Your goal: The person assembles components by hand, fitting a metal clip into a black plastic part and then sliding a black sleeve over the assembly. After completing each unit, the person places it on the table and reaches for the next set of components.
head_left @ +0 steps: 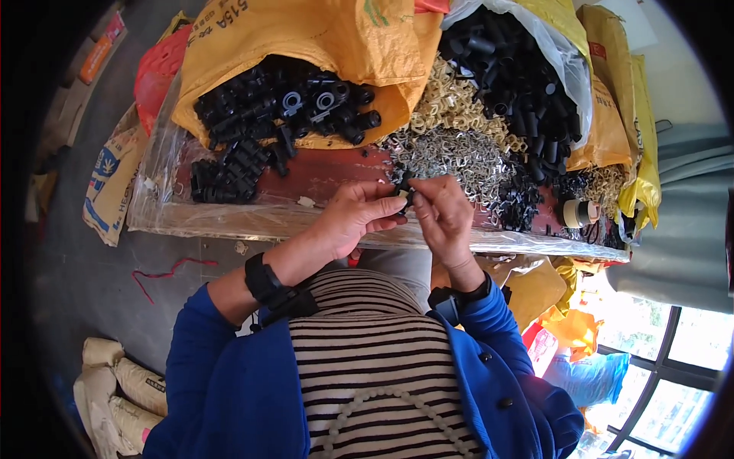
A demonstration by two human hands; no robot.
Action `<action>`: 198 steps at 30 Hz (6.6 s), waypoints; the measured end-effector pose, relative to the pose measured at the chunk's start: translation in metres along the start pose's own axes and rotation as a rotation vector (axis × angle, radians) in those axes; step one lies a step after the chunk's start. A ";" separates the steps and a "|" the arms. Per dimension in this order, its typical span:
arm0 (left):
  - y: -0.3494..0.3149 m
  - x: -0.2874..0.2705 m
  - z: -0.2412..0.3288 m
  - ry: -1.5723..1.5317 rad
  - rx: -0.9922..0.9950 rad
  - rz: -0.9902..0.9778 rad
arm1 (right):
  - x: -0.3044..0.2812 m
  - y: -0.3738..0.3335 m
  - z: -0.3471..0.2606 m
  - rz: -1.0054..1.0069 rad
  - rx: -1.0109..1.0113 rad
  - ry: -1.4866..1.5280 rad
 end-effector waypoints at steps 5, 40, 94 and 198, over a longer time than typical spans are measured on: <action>0.005 0.004 -0.003 -0.007 -0.023 0.025 | -0.001 -0.010 0.006 0.071 -0.051 -0.021; 0.055 0.025 -0.010 0.156 -0.077 -0.113 | -0.176 -0.059 0.249 -0.029 0.859 -0.931; 0.052 0.029 -0.005 0.439 -0.275 -0.026 | -0.039 -0.038 0.046 -0.414 0.165 -0.248; 0.038 0.010 -0.003 0.491 -0.088 0.103 | 0.004 -0.034 0.049 0.034 0.136 0.388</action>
Point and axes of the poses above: each hand's wrist, its own y-axis towards the middle knuckle, its own x-axis out of the palm, z = x × y, the point moved 4 cm from there along y, towards the middle knuckle, and after that the axes turned 11 degrees about -z, right-handed, at the moved point
